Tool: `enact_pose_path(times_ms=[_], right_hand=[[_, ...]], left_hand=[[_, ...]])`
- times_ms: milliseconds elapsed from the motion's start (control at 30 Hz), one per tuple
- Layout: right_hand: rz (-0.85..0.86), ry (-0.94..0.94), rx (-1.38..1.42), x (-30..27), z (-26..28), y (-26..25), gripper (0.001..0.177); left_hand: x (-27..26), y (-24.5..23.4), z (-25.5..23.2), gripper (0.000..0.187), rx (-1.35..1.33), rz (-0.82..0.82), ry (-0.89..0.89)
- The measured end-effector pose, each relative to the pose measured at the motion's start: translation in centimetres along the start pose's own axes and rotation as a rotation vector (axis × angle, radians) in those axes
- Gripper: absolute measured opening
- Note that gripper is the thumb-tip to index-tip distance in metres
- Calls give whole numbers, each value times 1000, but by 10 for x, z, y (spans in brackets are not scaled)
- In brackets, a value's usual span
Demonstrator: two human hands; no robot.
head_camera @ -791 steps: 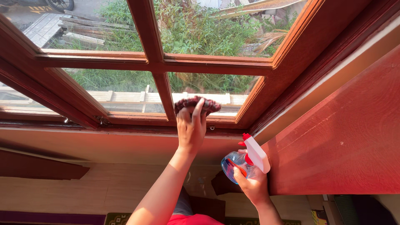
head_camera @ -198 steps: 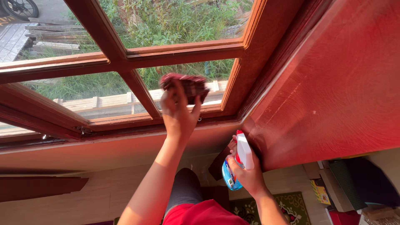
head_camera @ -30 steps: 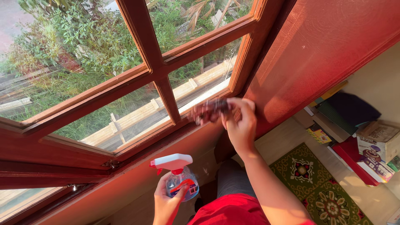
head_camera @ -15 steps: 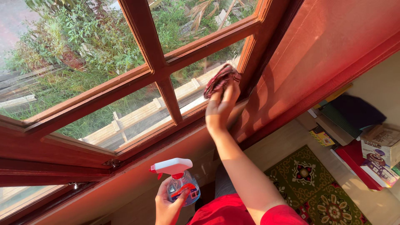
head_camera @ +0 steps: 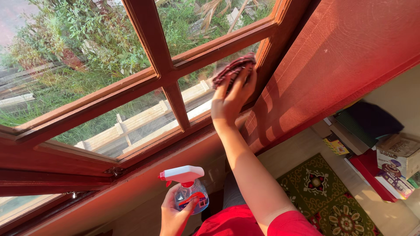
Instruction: The person cleans a glass window with a cloth, spraying liquid from a bottle onto the panes and then wiping them.
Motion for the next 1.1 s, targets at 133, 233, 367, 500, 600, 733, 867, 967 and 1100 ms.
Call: enact_pose_path(times_ms=[133, 233, 367, 500, 600, 733, 867, 967, 1100], right_hand=[[9, 120, -43, 2, -10, -7, 59], [15, 52, 41, 5, -3, -13, 61], [25, -192, 21, 10, 15, -12, 58], [34, -223, -57, 17, 19, -11, 60], [-10, -72, 39, 27, 11, -12, 55], [58, 29, 76, 19, 4, -14, 55], [126, -197, -8, 5, 14, -19, 65], [42, -182, 5, 28, 12, -17, 63], [27, -145, -56, 51, 0, -20, 61]], left_hand=[[-2, 3, -3, 60, -33, 18, -32], [-3, 4, -1, 59, -9, 29, -18], [-3, 3, 2, 59, 3, 32, -5], [-5, 4, 6, 60, -43, 12, -30], [-6, 0, 7, 60, 8, 14, -1], [-7, 0, 9, 60, -7, 21, 2], [-6, 2, 4, 60, -30, 69, 12], [-6, 5, 3, 58, -47, 151, 17], [-8, 8, 6, 59, -51, 253, 46]])
Point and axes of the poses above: each hand's wrist, its own x-axis towards the middle knuckle, its own y-axis out of the palm, z = x × y, the point moved 3 cm from there along x, towards the middle knuckle, and after that the axes turned 11 degrees about y, right-handed, at the moved point
